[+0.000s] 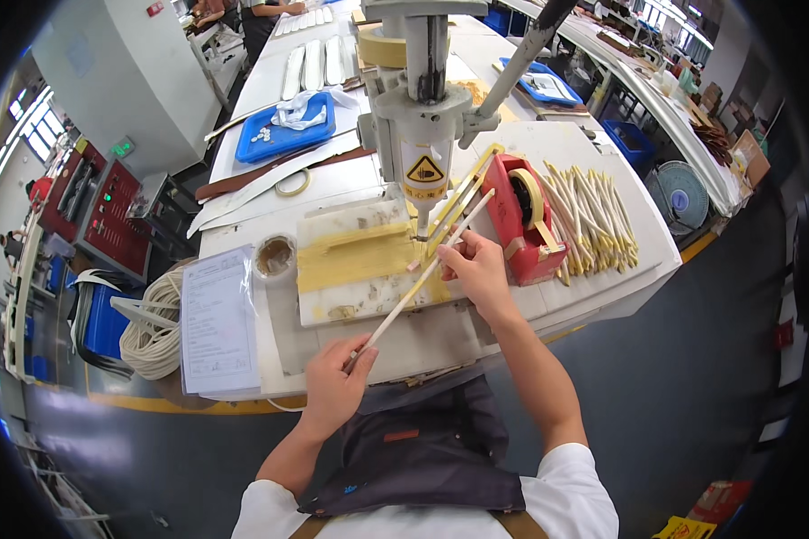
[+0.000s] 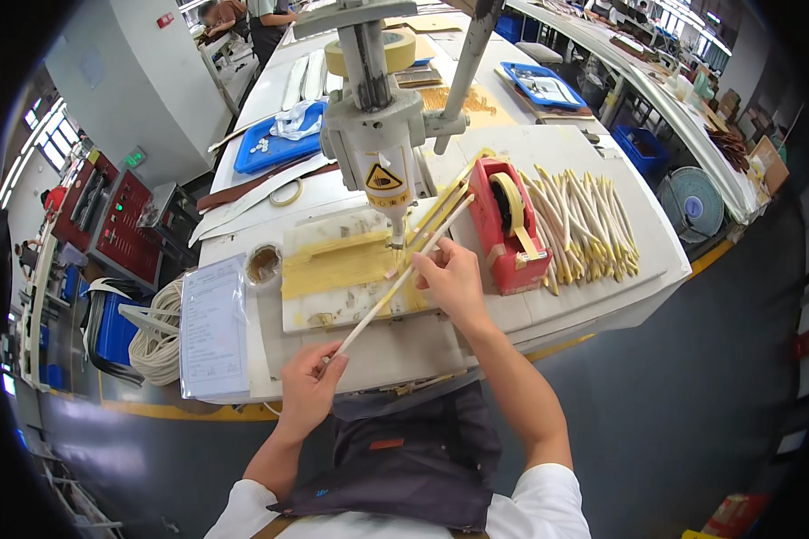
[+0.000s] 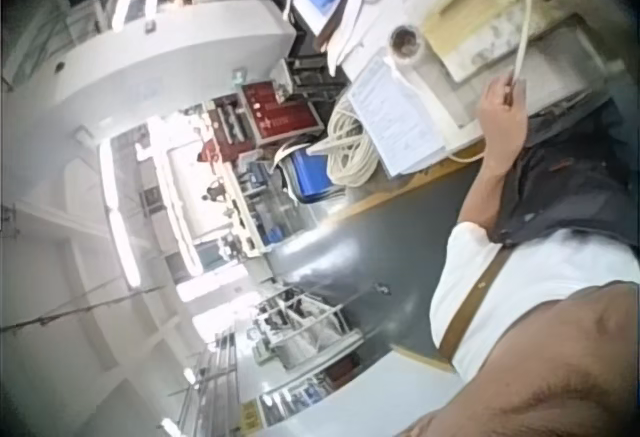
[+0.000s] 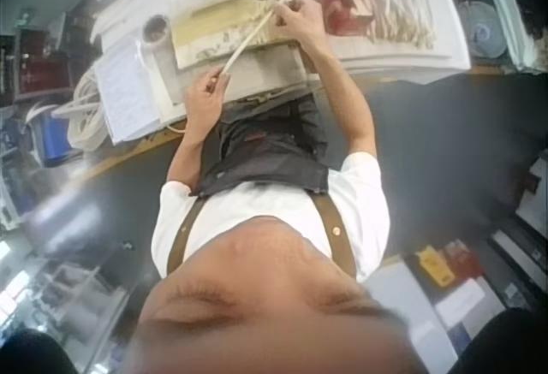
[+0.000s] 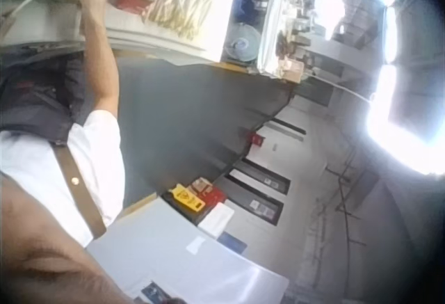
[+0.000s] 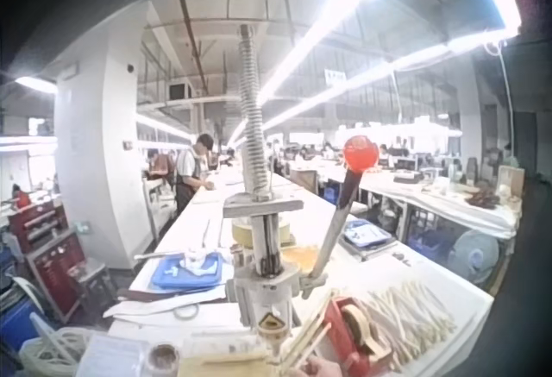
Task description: The person repeatedly picks up a white cable, aligns it with a yellow guide on a workbench, and presses down a lever to crimp or attach a yellow connector to the cable end. Finished cables are placed in a pile on the right side of the bench.
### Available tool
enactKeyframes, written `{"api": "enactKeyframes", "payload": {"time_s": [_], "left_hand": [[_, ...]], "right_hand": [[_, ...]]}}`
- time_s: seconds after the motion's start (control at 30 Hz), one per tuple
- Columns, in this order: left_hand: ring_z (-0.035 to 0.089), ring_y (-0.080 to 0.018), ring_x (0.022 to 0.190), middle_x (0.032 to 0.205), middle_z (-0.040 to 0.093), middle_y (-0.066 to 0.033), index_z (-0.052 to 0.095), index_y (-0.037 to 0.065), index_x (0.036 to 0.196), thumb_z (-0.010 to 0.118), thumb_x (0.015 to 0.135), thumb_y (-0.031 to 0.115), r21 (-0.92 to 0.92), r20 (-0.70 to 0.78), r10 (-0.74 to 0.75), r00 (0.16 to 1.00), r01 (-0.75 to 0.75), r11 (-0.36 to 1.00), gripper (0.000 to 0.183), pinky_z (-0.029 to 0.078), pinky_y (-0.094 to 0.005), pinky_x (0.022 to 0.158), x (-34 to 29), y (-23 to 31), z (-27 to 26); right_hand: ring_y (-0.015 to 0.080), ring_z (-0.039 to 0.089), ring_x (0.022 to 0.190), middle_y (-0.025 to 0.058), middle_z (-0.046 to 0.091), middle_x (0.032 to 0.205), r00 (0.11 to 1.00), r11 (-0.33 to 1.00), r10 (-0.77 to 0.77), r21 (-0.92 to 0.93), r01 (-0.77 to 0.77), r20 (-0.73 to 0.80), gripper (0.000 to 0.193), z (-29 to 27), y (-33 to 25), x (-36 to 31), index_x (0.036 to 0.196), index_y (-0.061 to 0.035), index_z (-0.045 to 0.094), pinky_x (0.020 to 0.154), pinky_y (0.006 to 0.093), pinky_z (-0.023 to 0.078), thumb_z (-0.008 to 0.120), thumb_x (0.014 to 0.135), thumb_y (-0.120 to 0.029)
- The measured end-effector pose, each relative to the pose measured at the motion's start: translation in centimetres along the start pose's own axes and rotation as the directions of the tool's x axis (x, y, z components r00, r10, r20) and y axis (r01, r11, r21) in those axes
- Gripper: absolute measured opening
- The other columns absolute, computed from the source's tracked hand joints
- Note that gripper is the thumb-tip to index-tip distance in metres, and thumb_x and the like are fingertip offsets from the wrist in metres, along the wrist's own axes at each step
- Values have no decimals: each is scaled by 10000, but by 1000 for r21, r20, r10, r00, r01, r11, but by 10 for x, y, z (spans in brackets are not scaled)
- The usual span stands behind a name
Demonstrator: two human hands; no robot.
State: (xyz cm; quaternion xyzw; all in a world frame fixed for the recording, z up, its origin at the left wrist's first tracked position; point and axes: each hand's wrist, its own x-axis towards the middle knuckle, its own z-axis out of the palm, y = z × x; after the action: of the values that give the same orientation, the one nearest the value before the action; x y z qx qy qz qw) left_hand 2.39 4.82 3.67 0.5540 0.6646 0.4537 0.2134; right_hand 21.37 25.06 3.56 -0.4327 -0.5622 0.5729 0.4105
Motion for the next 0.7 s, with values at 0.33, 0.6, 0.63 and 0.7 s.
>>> {"api": "enactKeyframes", "payload": {"time_s": [0.33,0.6,0.63,0.7], "left_hand": [[590,-69,655,811,714,-36,747,-4,1117,696,981,172,-236,381,-295,876,401,885,228,473,-241,565,11,-15,0],[644,-305,695,811,635,-116,731,32,985,719,885,90,327,-22,304,952,-281,903,116,505,-385,597,21,-5,7],[643,-304,710,815,623,-109,724,37,966,718,879,84,390,-43,352,935,-309,867,99,510,-393,604,26,-7,8],[639,-297,730,822,608,-100,715,42,946,718,868,74,468,-53,408,911,-338,816,84,518,-402,613,37,-10,8]], "right_hand": [[75,624,683,27,686,832,999,966,16,258,-24,35,523,-6,9,6,1425,76,506,632,229,521,677,948,-54],[79,622,654,32,691,786,999,978,23,206,-13,-48,361,-3,1,20,1221,71,619,608,247,527,700,889,-46],[82,628,661,39,698,797,999,990,8,142,-2,-46,352,-4,3,23,1216,69,621,608,243,524,703,894,-46],[87,641,676,54,712,819,999,1000,-21,11,22,-37,333,-7,5,29,1206,66,624,607,237,519,710,904,-45]]}}
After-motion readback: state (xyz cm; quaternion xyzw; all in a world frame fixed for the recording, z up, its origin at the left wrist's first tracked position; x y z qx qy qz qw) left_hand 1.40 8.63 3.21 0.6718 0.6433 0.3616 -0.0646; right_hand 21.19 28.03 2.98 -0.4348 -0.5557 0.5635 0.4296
